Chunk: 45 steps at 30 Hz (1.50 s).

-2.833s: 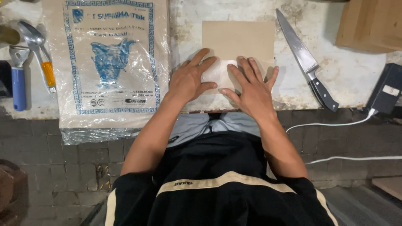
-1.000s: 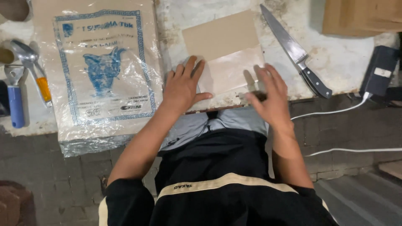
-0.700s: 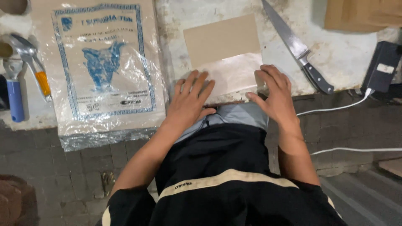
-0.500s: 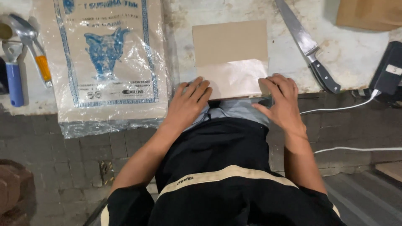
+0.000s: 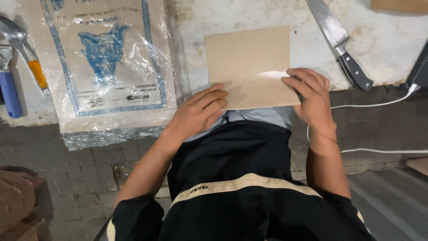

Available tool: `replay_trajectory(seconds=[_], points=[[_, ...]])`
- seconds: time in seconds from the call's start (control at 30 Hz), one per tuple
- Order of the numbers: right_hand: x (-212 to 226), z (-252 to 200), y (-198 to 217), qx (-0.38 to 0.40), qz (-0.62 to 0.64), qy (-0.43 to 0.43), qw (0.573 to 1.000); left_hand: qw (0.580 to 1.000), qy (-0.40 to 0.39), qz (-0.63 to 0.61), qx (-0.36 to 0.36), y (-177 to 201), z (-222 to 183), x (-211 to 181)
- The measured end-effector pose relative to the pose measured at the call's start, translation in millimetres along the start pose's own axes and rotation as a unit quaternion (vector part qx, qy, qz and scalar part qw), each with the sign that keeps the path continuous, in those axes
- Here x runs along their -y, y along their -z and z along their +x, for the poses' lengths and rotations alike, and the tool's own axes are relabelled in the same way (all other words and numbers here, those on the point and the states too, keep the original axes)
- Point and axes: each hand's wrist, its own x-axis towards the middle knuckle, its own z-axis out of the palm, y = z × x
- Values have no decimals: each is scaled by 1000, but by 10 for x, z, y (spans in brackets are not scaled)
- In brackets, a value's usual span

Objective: Folding paper liners and placing them into small cardboard boxes at a packaging station.

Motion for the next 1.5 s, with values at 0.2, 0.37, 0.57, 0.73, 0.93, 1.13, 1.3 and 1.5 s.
replay_trajectory(seconds=[0.2,0.37,0.57,0.73,0.93,1.13,1.3,1.5], points=[[77,89,14,-40,49,-18,998,993,47,72,79,68,40,333],[128,152,-6,-88,78,-21,993,990,36,105,85,-45,80,441],[12,128,-85,-106,75,-29,991,994,41,83,57,-87,104,448],[-12,158,-144,-141,73,-34,987,996,37,78,29,-123,98,482],[87,228,-200,-195,55,-39,978,988,124,81,32,-180,144,416],[-77,107,-304,-207,26,-81,975,963,255,81,22,-296,222,434],[45,213,-252,-192,47,-119,973,951,300,78,11,-320,365,378],[52,221,-266,-172,19,-122,977,946,302,116,21,-309,408,327]])
